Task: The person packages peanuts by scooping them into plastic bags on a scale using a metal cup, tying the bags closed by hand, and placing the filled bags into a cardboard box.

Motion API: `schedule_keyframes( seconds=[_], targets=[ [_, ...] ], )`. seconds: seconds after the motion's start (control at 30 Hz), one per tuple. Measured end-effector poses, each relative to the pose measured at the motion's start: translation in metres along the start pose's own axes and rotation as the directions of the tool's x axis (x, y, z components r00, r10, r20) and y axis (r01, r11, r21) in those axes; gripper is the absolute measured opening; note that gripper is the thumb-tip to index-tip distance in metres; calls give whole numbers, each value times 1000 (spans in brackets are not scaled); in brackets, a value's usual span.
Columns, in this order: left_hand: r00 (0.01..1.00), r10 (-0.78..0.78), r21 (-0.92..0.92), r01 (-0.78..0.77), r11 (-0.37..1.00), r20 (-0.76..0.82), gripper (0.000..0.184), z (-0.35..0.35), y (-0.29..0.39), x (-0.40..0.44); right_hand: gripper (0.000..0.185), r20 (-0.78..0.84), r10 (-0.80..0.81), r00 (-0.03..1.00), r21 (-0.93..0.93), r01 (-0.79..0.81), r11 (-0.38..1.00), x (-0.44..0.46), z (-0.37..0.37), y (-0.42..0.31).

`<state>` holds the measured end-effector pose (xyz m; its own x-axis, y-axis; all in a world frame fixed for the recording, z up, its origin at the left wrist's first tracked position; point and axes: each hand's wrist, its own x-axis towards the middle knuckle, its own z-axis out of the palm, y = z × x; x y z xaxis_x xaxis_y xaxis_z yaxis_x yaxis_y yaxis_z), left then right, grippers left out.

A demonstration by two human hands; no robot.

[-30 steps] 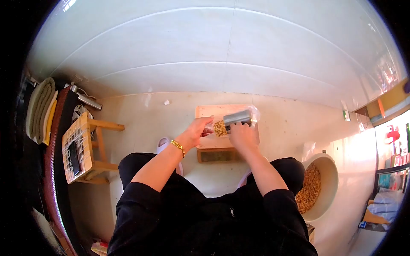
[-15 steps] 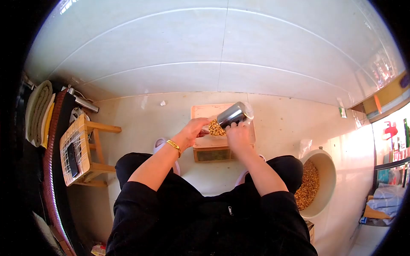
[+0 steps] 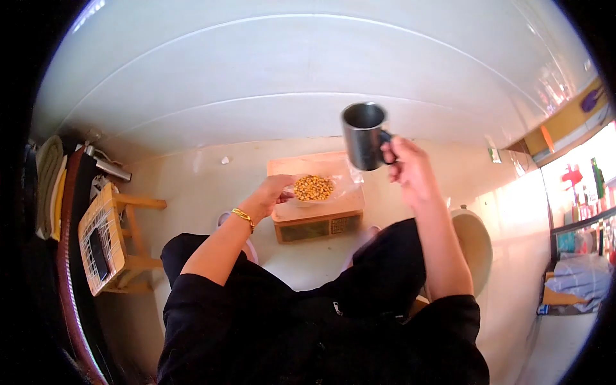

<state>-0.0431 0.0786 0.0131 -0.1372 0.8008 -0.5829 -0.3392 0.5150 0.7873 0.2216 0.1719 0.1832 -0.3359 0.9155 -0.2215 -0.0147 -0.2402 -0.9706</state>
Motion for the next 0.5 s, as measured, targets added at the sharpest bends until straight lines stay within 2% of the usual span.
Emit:
schedule_keyframes(
  seconds=[0.1, 0.13, 0.2, 0.27, 0.33, 0.4, 0.47, 0.5],
  targets=[
    [1000, 3, 7, -3, 1000, 30, 34, -5, -2, 1, 27, -152, -176, 972, 66, 188, 980, -47, -50, -20],
    [1000, 3, 16, -3, 1000, 28, 34, -5, -2, 0, 27, -179, -178, 968, 58, 191, 980, -61, -69, -19],
    [998, 9, 3, -10, 1000, 66, 34, -9, -5, 0, 27, -395, -206, 895, 18, 232, 973, -93, -109, -14],
    [995, 19, -13, -17, 1000, 96, 34, -6, -3, -1, 27, -482, -176, 858, 15, 209, 978, -124, -153, 5],
    [999, 4, 20, -5, 1000, 46, 34, -1, 4, -9, 26, -554, -145, 820, 22, 188, 982, -154, -182, 26],
    [999, -8, 23, 7, 1000, 48, 36, 1, 6, -10, 32, -693, -22, 720, -96, -63, 993, -177, -201, 45],
    [999, -19, 30, 18, 999, 42, 37, -1, 5, -9, 33, -728, -18, 685, -238, -228, 944, -193, -228, 74],
    [999, -20, 29, 19, 999, 44, 38, -4, 1, -5, 32, -758, -69, 648, -345, -310, 886, -195, -240, 90]
  ],
)
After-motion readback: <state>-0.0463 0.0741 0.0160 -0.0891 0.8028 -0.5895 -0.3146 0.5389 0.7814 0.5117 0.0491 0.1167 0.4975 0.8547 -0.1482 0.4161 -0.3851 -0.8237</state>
